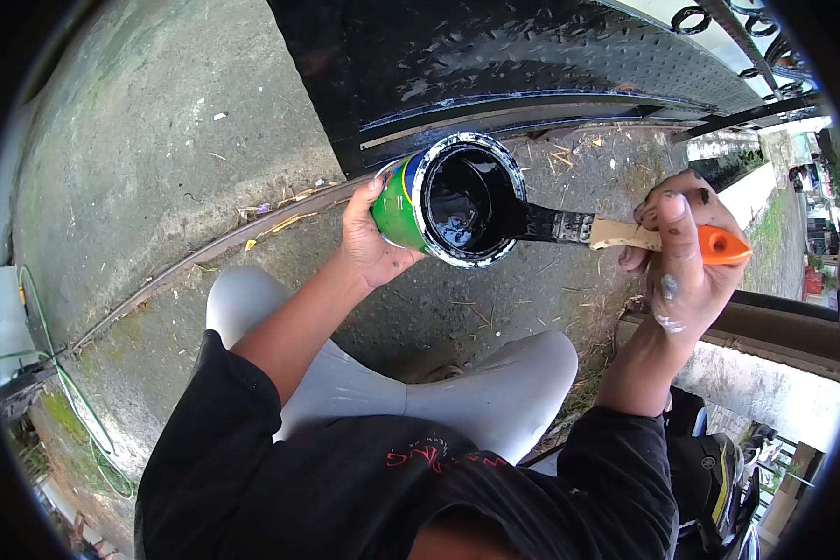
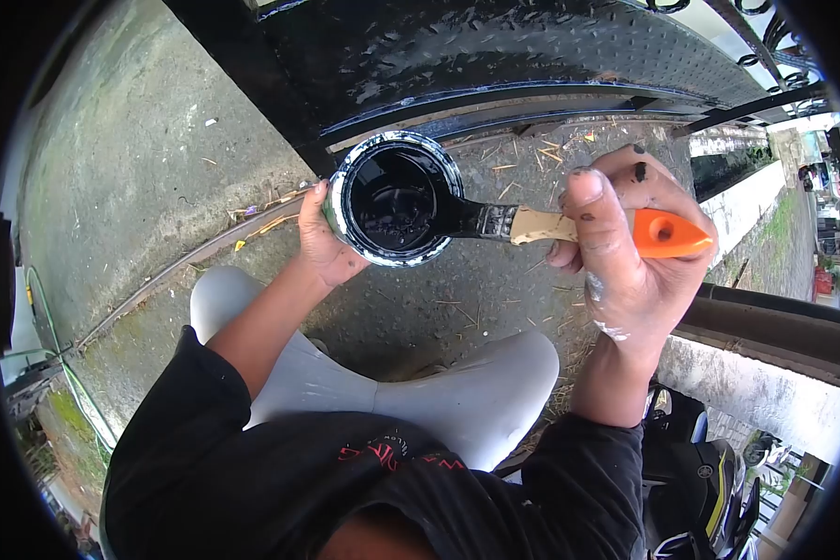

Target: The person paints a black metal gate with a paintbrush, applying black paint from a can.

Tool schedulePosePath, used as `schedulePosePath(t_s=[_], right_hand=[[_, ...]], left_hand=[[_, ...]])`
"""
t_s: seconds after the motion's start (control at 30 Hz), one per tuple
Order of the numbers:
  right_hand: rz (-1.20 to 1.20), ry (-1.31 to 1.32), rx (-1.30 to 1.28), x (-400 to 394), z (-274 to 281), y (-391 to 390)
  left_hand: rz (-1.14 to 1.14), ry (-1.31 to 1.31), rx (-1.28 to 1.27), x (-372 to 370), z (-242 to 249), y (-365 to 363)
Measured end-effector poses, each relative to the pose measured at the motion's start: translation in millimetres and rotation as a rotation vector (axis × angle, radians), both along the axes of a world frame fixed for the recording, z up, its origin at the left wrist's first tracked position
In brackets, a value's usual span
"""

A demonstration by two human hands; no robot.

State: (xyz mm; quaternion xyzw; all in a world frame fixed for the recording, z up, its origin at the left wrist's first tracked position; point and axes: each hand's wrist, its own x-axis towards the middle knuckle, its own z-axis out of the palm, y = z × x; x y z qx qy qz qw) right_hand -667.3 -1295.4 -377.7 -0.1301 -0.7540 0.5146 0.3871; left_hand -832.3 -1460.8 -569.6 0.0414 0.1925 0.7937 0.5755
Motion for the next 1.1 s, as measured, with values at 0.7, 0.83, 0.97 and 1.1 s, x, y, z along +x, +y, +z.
schedulePosePath(t_s=[0.7,0.83,0.97,1.1], right_hand=[[0.367,0.393,-1.054,-31,-98,44],[0.249,0.525,-0.943,-38,-113,56],[0.127,0.534,-0.646,-48,-137,63],[-0.259,0.349,-0.263,-57,-154,101]], left_hand=[[-0.064,-0.402,0.082,4,-12,-2],[-0.128,-0.362,0.092,0,-17,-7],[-0.254,-0.470,0.117,-1,-7,-11],[-0.301,-0.608,0.223,6,-9,-15]])
